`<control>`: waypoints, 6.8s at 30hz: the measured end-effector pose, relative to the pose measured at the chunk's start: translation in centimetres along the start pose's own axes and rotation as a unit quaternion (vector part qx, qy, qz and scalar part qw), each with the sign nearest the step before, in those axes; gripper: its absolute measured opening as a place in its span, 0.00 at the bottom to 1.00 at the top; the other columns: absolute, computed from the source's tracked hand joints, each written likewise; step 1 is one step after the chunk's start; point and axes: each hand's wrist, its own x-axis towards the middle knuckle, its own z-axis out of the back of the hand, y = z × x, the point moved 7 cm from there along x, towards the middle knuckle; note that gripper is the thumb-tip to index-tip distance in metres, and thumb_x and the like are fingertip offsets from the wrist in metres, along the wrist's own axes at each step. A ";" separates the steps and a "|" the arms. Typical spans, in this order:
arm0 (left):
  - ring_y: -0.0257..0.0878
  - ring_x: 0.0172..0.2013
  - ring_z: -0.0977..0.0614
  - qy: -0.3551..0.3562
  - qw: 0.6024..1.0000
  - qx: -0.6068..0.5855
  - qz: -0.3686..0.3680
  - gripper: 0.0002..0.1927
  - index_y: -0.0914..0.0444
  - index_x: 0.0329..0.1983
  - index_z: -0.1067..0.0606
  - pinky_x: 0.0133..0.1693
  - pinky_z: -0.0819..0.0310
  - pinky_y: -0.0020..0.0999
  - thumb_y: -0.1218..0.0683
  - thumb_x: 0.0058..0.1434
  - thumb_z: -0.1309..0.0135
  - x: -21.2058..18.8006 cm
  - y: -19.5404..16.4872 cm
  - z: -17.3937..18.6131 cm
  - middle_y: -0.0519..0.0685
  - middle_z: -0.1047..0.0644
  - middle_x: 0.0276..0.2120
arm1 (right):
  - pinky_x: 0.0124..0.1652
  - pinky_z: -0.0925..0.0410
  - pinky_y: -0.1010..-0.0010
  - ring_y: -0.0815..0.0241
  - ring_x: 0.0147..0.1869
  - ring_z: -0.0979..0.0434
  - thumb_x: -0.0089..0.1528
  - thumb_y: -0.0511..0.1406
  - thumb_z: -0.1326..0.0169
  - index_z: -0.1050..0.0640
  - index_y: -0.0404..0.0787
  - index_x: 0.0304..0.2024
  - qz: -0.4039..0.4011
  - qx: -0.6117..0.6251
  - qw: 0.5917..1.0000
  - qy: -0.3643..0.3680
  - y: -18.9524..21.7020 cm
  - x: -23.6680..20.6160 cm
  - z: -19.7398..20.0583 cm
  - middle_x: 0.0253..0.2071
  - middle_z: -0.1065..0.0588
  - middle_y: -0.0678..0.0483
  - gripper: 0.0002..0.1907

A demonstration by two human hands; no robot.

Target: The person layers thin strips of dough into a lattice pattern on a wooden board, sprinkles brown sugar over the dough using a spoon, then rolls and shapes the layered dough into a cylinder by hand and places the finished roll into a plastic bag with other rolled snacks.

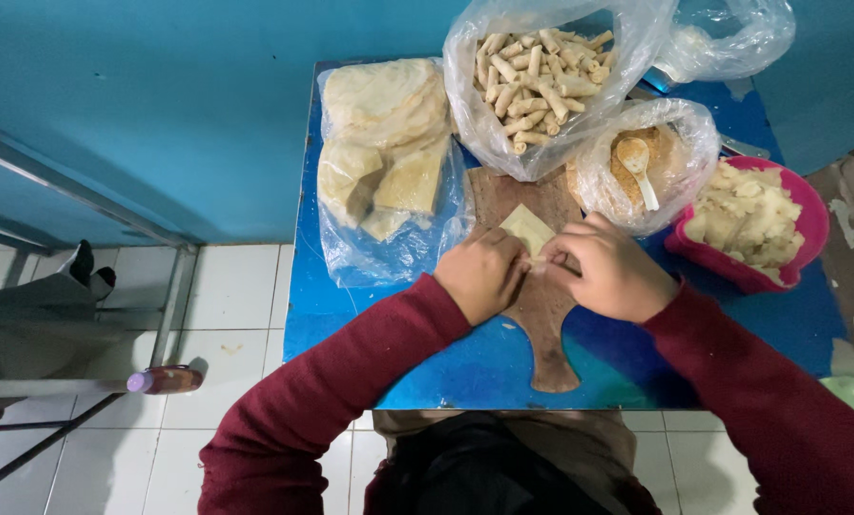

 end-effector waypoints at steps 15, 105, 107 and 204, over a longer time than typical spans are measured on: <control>0.58 0.40 0.20 -0.001 0.998 -0.054 -0.038 0.04 0.65 0.37 0.25 0.44 0.26 0.51 0.59 0.60 0.44 1.5 0.8 -0.9 0.59 0.22 0.34 | 0.48 0.33 0.58 0.45 0.46 0.26 0.58 0.29 0.43 0.21 0.40 0.40 0.037 -0.021 0.999 -0.021 1.2 0.0 0.2 0.40 0.23 0.50 0.07; 0.38 0.38 0.18 -0.097 0.925 -0.356 0.090 0.17 0.66 0.56 0.23 0.42 0.23 0.31 0.56 0.66 0.42 0.0 2.6 -0.7 0.51 0.18 0.39 | 0.33 0.39 0.80 0.72 0.30 0.35 0.70 0.38 0.50 0.20 0.35 0.45 -0.280 0.485 0.823 0.096 -1.6 1.1 -1.7 0.36 0.20 0.57 0.12; 0.32 0.40 0.18 -0.068 0.876 -0.464 0.114 0.15 0.67 0.55 0.23 0.43 0.23 0.27 0.56 0.67 0.41 -0.2 2.7 -2.3 0.49 0.17 0.40 | 0.32 0.38 0.79 0.72 0.30 0.34 0.69 0.38 0.50 0.21 0.36 0.45 -0.290 0.497 0.816 0.064 -1.4 -0.3 -1.5 0.36 0.19 0.57 0.11; 0.35 0.49 0.18 -0.089 0.659 -0.726 0.173 0.12 0.66 0.57 0.30 0.39 0.26 0.22 0.64 0.71 0.46 -8.2 -7.9 -11.3 0.54 0.19 0.50 | 0.59 0.43 0.58 0.47 0.56 0.33 0.60 0.25 0.48 0.16 0.62 0.53 0.070 -0.253 0.950 -0.169 7.9 -16.3 6.3 0.62 0.30 0.53 0.28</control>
